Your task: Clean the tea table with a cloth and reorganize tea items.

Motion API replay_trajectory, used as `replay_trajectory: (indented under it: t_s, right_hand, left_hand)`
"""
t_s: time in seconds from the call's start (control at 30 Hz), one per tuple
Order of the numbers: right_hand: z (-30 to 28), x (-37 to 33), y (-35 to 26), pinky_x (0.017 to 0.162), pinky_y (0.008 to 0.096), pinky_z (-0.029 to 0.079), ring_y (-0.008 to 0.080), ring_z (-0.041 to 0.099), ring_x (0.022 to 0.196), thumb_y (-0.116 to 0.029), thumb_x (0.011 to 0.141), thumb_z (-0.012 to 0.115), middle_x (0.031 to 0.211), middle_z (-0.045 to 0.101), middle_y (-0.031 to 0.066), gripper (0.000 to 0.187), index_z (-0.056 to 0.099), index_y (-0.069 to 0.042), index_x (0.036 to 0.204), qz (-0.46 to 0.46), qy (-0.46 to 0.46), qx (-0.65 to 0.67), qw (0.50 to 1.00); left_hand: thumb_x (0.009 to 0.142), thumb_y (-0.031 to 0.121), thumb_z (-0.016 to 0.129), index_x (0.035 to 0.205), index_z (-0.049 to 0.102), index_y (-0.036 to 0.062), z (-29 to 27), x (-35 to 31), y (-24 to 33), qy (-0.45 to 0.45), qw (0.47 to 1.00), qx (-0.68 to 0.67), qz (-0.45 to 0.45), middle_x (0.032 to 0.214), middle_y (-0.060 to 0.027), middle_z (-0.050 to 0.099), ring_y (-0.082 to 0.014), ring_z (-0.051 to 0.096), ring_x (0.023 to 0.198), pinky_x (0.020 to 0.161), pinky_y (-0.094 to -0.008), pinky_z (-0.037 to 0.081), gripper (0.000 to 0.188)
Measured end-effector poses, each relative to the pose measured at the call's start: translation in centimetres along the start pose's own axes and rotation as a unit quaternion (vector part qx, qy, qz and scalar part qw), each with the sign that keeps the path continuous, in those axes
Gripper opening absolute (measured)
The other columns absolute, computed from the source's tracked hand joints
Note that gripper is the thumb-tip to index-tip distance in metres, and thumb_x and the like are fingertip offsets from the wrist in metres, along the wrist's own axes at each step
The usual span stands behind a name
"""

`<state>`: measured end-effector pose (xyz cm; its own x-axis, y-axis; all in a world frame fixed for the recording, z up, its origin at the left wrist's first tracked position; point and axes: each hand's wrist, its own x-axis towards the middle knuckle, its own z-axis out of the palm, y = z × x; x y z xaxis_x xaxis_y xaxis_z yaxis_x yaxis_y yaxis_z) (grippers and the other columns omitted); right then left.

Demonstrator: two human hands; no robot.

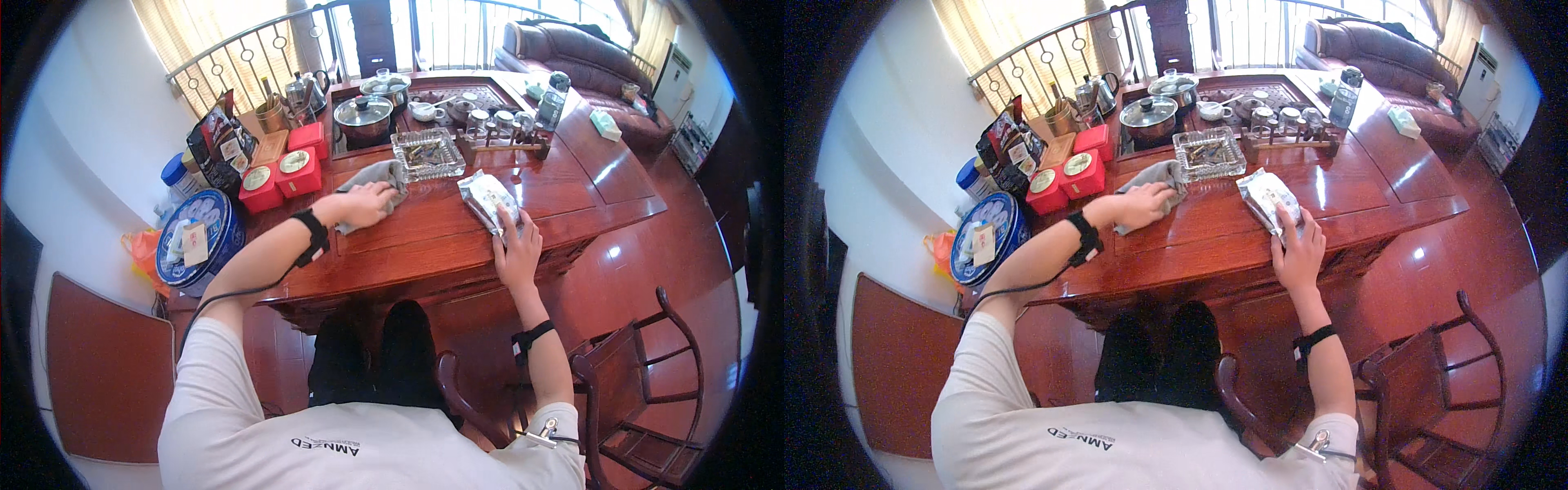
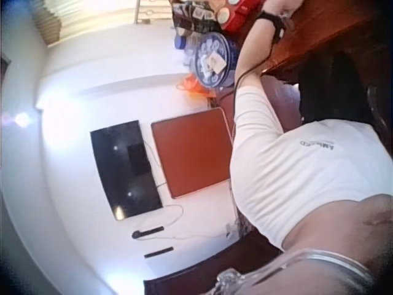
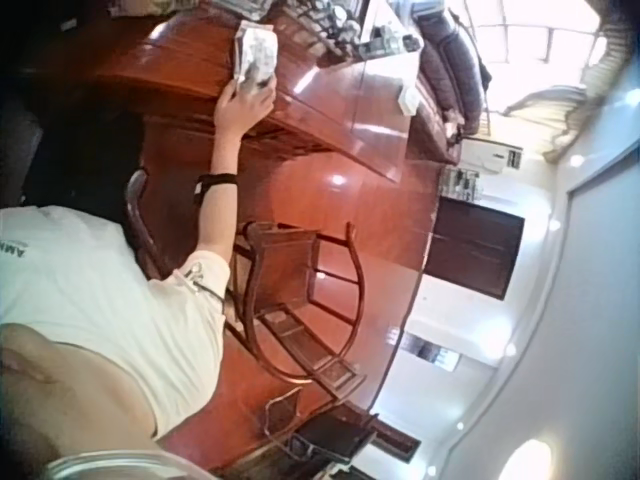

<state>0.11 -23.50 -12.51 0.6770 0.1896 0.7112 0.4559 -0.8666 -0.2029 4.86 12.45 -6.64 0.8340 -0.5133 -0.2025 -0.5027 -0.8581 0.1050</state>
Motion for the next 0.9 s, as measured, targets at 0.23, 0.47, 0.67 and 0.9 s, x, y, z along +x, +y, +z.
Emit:
replay_trajectory:
  t_s: [0.23, 0.47, 0.67, 0.9]
  right_hand:
    - [0.0, 0.0, -0.1, 0.094, 0.0457, 0.037, 0.0367, 0.047, 0.115, -0.025, 0.084, 0.060, 0.130, 0.047, 0.0197, 0.054, 0.050, -0.024, 0.138, -0.005, 0.001, 0.002, 1.000]
    - [0.4, 0.1, 0.0, 0.096, 0.0479, 0.037, 0.0384, 0.047, 0.116, -0.025, 0.085, 0.059, 0.131, 0.046, 0.0214, 0.054, 0.049, -0.024, 0.138, -0.020, -0.001, -0.002, 1.000]
    - [0.0, 0.0, 0.2, 0.097, 0.0483, 0.037, 0.0389, 0.046, 0.117, -0.025, 0.086, 0.059, 0.130, 0.046, 0.0209, 0.054, 0.049, -0.024, 0.138, -0.015, -0.017, 0.002, 1.000]
    - [0.3, -0.3, 0.6, 0.097, 0.0487, 0.037, 0.0390, 0.046, 0.117, -0.026, 0.087, 0.059, 0.130, 0.046, 0.0215, 0.054, 0.048, -0.025, 0.139, -0.021, -0.017, -0.004, 1.000]
  left_hand:
    - [0.096, 0.029, 0.047, 0.145, 0.029, 0.0026, 2.4, -1.8, 7.5, 0.046, 0.998, 0.043, 0.020, 0.147, -0.0234, 0.033, -0.0391, 0.035, 0.134, 0.107, -0.0515, 0.030, 0.058]
    - [0.098, 0.042, 0.043, 0.144, 0.030, -0.0025, 1.7, 3.9, 10.6, 0.095, 0.994, 0.014, -0.054, 0.145, -0.0245, 0.036, -0.0376, 0.035, 0.135, 0.106, -0.0530, 0.030, 0.066]
    - [0.096, 0.037, 0.047, 0.137, 0.042, -0.0020, 0.5, 3.6, 10.8, 0.056, 0.995, 0.046, -0.063, 0.136, -0.0220, 0.046, -0.0358, 0.042, 0.127, 0.103, -0.0508, 0.033, 0.057]
    - [0.097, 0.041, 0.045, 0.127, 0.051, -0.0043, -0.4, -4.0, 7.4, -0.027, 0.979, 0.070, -0.188, 0.135, -0.0290, 0.044, -0.0428, 0.041, 0.128, 0.101, -0.0574, 0.036, 0.055]
